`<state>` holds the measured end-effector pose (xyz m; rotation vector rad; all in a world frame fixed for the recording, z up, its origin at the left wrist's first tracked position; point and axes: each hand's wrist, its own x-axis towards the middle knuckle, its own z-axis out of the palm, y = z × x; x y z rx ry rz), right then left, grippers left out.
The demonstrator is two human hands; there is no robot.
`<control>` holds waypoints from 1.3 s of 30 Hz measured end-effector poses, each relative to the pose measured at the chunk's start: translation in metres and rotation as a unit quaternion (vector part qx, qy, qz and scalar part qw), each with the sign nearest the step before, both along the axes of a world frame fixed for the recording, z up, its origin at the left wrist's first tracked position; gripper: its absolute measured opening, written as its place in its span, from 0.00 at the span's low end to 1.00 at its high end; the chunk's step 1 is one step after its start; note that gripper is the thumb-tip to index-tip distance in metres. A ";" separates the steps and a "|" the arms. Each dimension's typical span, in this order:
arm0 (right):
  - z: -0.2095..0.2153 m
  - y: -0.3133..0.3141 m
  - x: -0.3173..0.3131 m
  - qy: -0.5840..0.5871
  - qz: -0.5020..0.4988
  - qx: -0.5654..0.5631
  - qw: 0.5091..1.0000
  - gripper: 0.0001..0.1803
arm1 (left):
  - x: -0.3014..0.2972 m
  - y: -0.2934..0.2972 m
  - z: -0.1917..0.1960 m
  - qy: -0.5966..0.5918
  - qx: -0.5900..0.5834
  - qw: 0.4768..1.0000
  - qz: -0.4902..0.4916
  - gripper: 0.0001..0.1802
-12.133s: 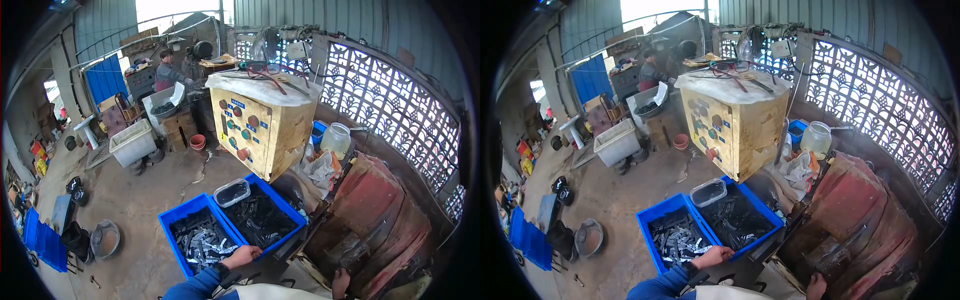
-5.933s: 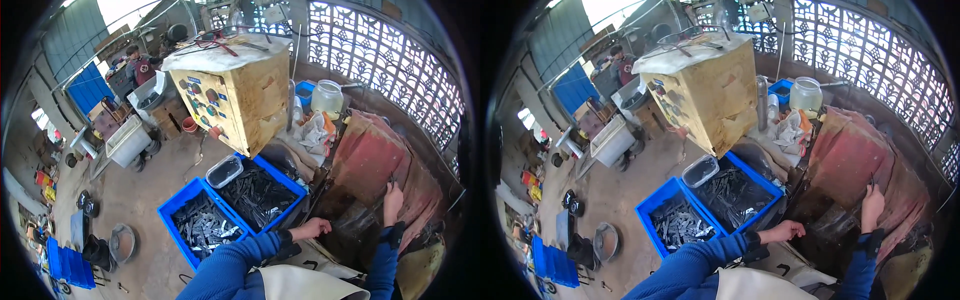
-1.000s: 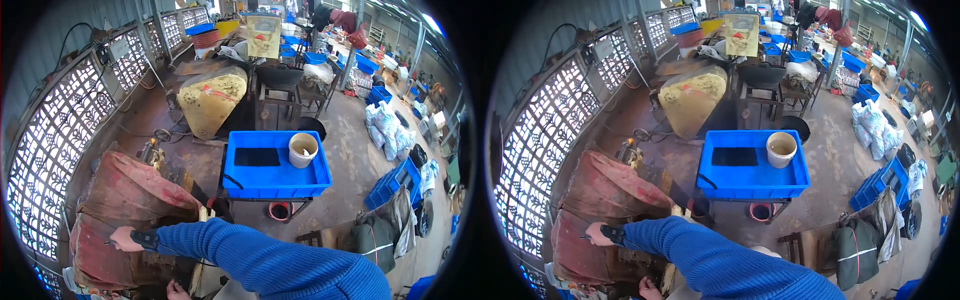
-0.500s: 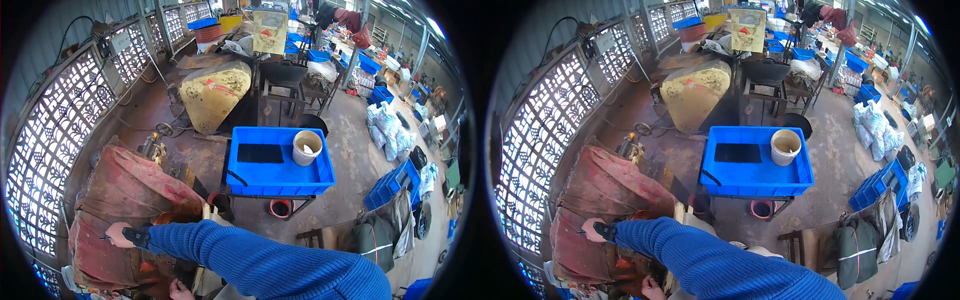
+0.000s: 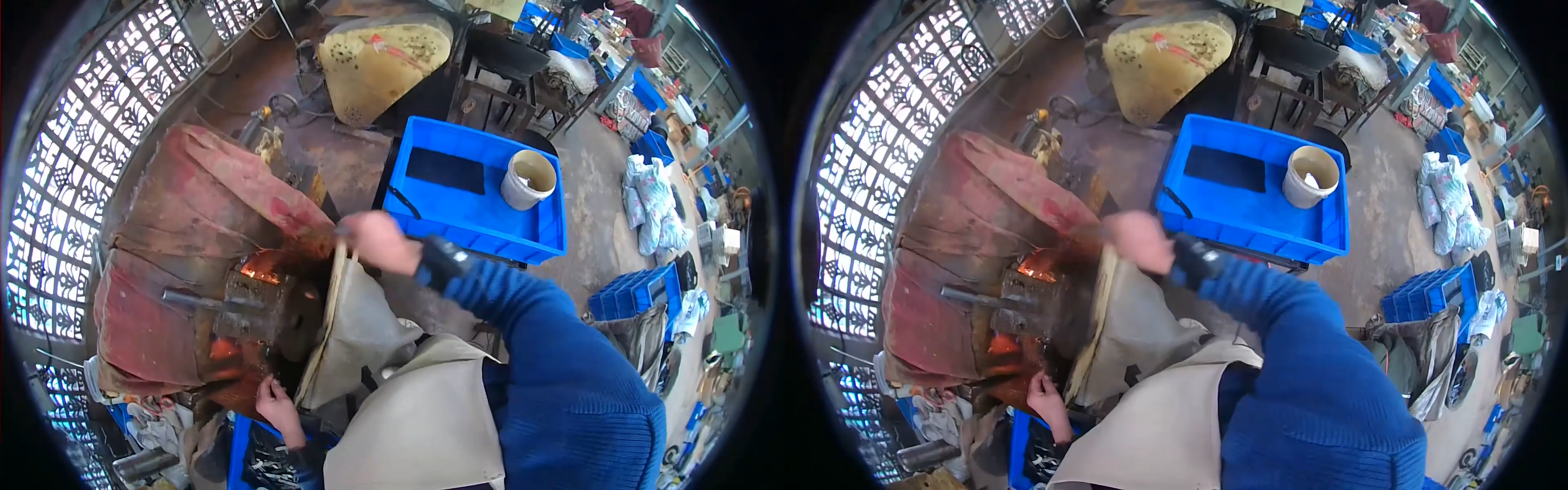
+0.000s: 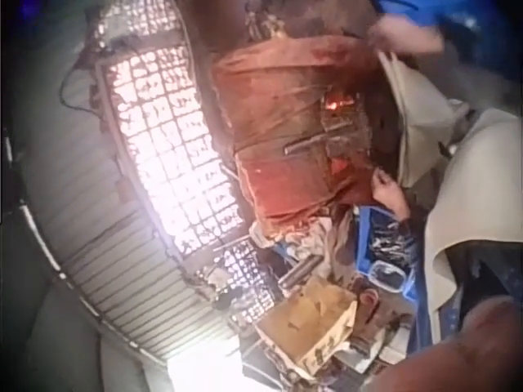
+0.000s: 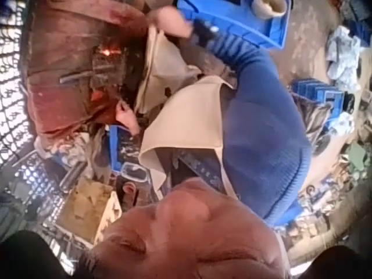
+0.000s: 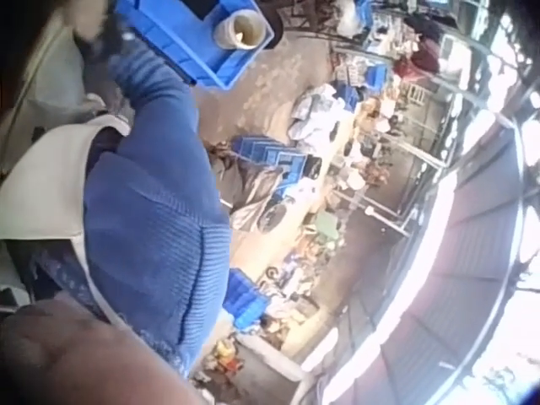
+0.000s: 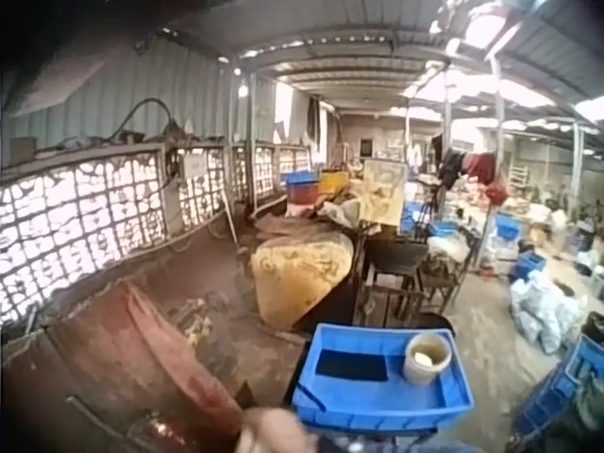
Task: The person picks up metal pieces from a blue bin, holds them against a rotating grinding wheel while water flows over them, and then places the finished pieces into a separate blue bin.
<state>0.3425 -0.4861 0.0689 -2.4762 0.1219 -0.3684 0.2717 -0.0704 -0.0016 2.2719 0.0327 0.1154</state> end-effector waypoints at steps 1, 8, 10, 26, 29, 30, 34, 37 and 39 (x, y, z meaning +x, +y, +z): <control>-0.001 -0.019 -0.014 -0.012 -0.086 0.034 0.996 0.10 | 0.002 -0.001 -0.003 0.008 0.004 1.000 0.006 0.08; -0.071 -0.144 -0.040 0.072 -0.266 0.093 0.957 0.11 | 0.001 0.001 -0.005 -0.010 0.013 1.000 0.001 0.09; -0.106 -0.165 -0.028 0.062 -0.269 0.164 0.947 0.11 | 0.000 -0.005 -0.001 -0.005 0.016 1.000 0.005 0.09; -0.038 -0.129 -0.001 0.197 -0.093 0.499 0.839 0.14 | -0.001 0.000 0.005 0.011 -0.067 0.996 0.059 0.09; 0.004 -0.080 -0.008 0.206 -0.004 0.575 0.792 0.15 | 0.001 -0.020 0.037 0.058 -0.201 0.976 0.058 0.12; 0.022 -0.061 -0.012 0.222 0.028 0.585 0.780 0.14 | 0.007 -0.037 0.056 0.073 -0.215 0.973 0.039 0.13; 0.044 0.009 -0.023 0.281 0.132 0.594 0.742 0.13 | 0.024 -0.099 0.125 0.108 -0.317 0.942 -0.030 0.14; 0.046 0.054 -0.030 0.315 0.193 0.577 0.728 0.12 | 0.021 -0.121 0.146 0.107 -0.380 0.917 -0.048 0.13; 0.053 0.081 -0.038 0.331 0.232 0.550 0.731 0.11 | 0.014 -0.121 0.149 0.139 -0.396 0.905 -0.071 0.12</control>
